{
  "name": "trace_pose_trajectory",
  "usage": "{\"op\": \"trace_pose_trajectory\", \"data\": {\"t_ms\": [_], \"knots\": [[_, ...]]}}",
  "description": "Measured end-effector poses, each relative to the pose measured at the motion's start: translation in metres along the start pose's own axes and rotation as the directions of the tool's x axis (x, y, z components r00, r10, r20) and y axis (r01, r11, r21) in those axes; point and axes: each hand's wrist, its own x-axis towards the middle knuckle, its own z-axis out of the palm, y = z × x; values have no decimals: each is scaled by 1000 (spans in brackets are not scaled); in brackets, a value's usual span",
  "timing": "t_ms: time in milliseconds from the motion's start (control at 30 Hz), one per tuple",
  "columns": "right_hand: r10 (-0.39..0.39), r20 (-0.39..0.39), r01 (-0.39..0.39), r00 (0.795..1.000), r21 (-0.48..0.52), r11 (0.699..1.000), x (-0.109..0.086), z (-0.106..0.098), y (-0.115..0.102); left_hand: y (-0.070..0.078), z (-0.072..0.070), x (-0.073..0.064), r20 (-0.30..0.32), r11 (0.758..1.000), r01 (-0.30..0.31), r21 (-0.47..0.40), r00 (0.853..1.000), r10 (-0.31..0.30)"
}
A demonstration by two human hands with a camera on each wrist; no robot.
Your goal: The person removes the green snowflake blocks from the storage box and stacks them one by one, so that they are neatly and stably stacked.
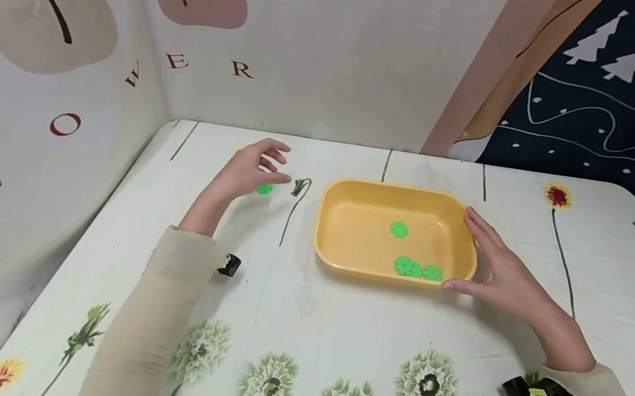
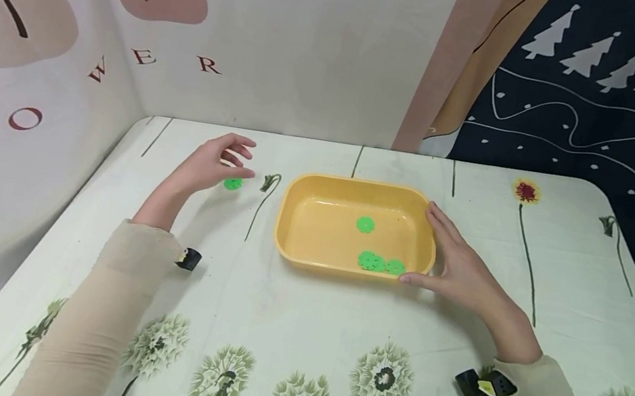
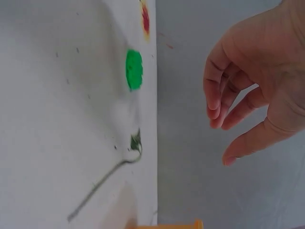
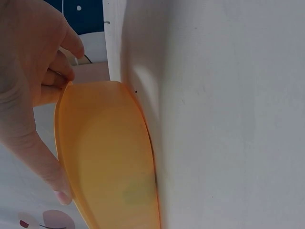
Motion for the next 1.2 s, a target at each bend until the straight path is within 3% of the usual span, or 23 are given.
{"op": "trace_pose_trajectory", "data": {"t_ms": [367, 667, 933, 1200], "knots": [[5, 0, -5, 1000, -4, 1000, 0, 0, 1, 38, 23, -2, 82, 986, -120, -119, 988, 131], [4, -4, -4, 1000, -5, 1000, 0, 1, 1, 65, 52, -4, 187, 958, -206, -201, 952, 244], [-3, -6, 3, 1000, -1, 1000, 1, 1, 1, 81, 84, -3, 323, 935, -243, -259, 890, 321], [3, -5, -3, 1000, -4, 1000, 1, 1, 2, 91, 115, -4, 496, 929, -303, -213, 785, 370]]}}
